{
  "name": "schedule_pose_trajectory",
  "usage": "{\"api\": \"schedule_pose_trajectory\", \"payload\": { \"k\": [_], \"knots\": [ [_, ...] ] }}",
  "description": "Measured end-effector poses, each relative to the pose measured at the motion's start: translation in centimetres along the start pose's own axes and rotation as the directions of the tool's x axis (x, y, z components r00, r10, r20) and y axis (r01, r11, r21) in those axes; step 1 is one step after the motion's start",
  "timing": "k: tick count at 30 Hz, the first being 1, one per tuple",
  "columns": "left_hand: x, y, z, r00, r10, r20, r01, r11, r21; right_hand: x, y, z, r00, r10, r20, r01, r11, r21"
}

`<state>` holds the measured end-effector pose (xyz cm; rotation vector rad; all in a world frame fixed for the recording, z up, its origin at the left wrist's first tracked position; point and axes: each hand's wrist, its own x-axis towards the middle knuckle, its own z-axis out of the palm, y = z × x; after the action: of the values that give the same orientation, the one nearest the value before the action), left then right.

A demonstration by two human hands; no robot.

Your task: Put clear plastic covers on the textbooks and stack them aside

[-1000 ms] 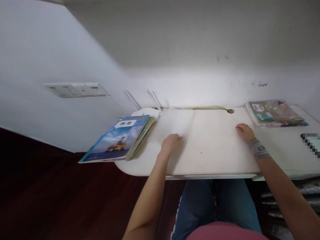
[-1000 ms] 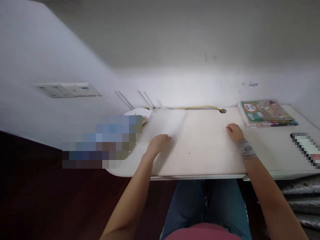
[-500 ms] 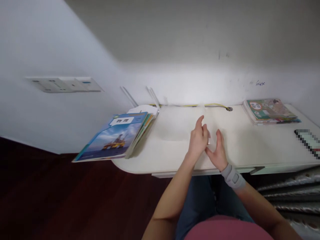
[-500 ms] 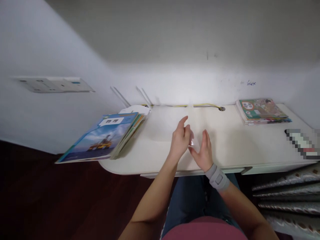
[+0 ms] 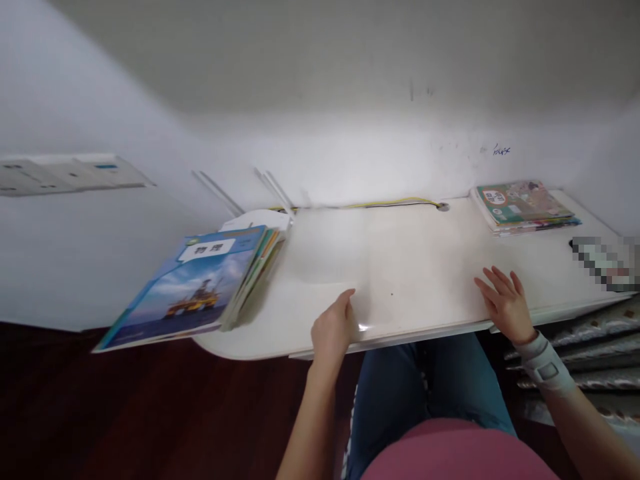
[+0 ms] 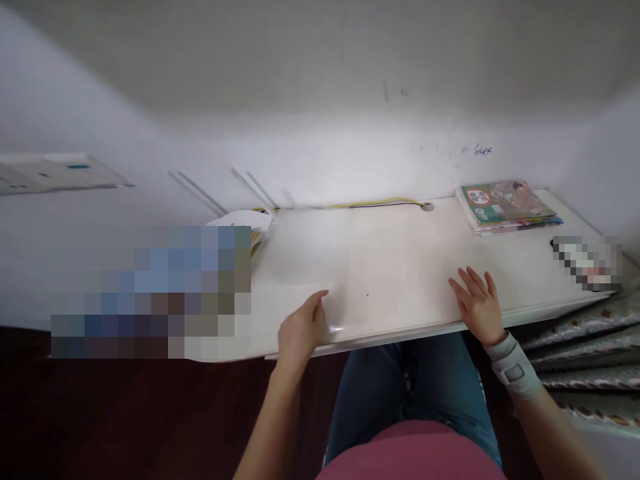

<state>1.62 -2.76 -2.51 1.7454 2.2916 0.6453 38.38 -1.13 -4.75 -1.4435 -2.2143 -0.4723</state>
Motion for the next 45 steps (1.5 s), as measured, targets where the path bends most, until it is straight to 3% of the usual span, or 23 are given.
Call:
{"api": "schedule_pose_trajectory", "payload": {
  "k": [2,5,7,9,12,14,17,21,25,30,34,40,42,45],
  "knots": [
    [-0.4,-0.3,1.1,0.999,0.023,0.03,-0.028,0.988,0.153,-1.6,0.6,0.6,0.987,-0.015,0.159,0.017,1.0,-0.009],
    [-0.5,0.4,1.6,0.985,0.141,-0.103,-0.112,0.963,0.247,-2.5,1.3,0.8,0.944,-0.021,0.328,0.023,1.0,0.0],
    [-0.3,1.7,1.7,0.951,0.229,-0.206,-0.174,0.951,0.256,-1.8,1.3,0.5,0.933,-0.011,0.359,0.013,1.0,-0.005],
    [-0.1,3.6,2.1,0.925,0.316,-0.213,-0.266,0.936,0.231,-0.3,1.0,0.6,0.944,0.024,0.33,-0.019,1.0,-0.019],
    [-0.2,6.9,3.6,0.902,0.431,-0.032,-0.415,0.885,0.21,2.4,0.2,1.7,0.956,0.088,0.279,-0.083,0.996,-0.027],
    [-0.4,8.3,4.7,0.891,0.438,0.121,-0.454,0.864,0.22,3.6,-0.2,3.1,0.95,0.1,0.296,-0.099,0.995,-0.017],
    [-0.5,8.6,5.8,0.895,0.36,0.263,-0.419,0.88,0.222,4.0,-0.2,4.9,0.929,0.057,0.365,-0.067,0.998,0.014],
    [-0.6,7.7,5.6,0.91,0.283,0.303,-0.354,0.912,0.21,4.0,0.3,5.8,0.909,0.03,0.415,-0.047,0.998,0.032],
    [-0.4,7.4,5.2,0.917,0.275,0.287,-0.34,0.917,0.208,4.3,0.1,5.8,0.93,0.039,0.366,-0.065,0.996,0.06],
    [-0.7,7.0,5.4,0.923,0.325,0.206,-0.367,0.903,0.223,2.7,0.4,4.3,0.982,0.151,0.113,-0.17,0.97,0.175],
    [-0.8,6.3,5.7,0.922,0.379,0.072,-0.385,0.889,0.247,-0.7,3.7,1.9,0.943,0.334,-0.01,-0.329,0.932,0.156],
    [-0.6,5.9,5.8,0.881,0.472,-0.019,-0.452,0.854,0.259,-6.5,13.1,-1.8,0.759,0.634,-0.147,-0.649,0.754,-0.098],
    [-0.5,6.0,5.7,0.878,0.479,-0.014,-0.46,0.851,0.253,-7.4,15.9,-2.3,0.701,0.688,-0.186,-0.713,0.678,-0.179],
    [-0.5,6.0,5.6,0.875,0.484,-0.012,-0.467,0.85,0.244,-7.6,19.0,-2.4,0.657,0.735,-0.167,-0.75,0.617,-0.239]
  ]
}}
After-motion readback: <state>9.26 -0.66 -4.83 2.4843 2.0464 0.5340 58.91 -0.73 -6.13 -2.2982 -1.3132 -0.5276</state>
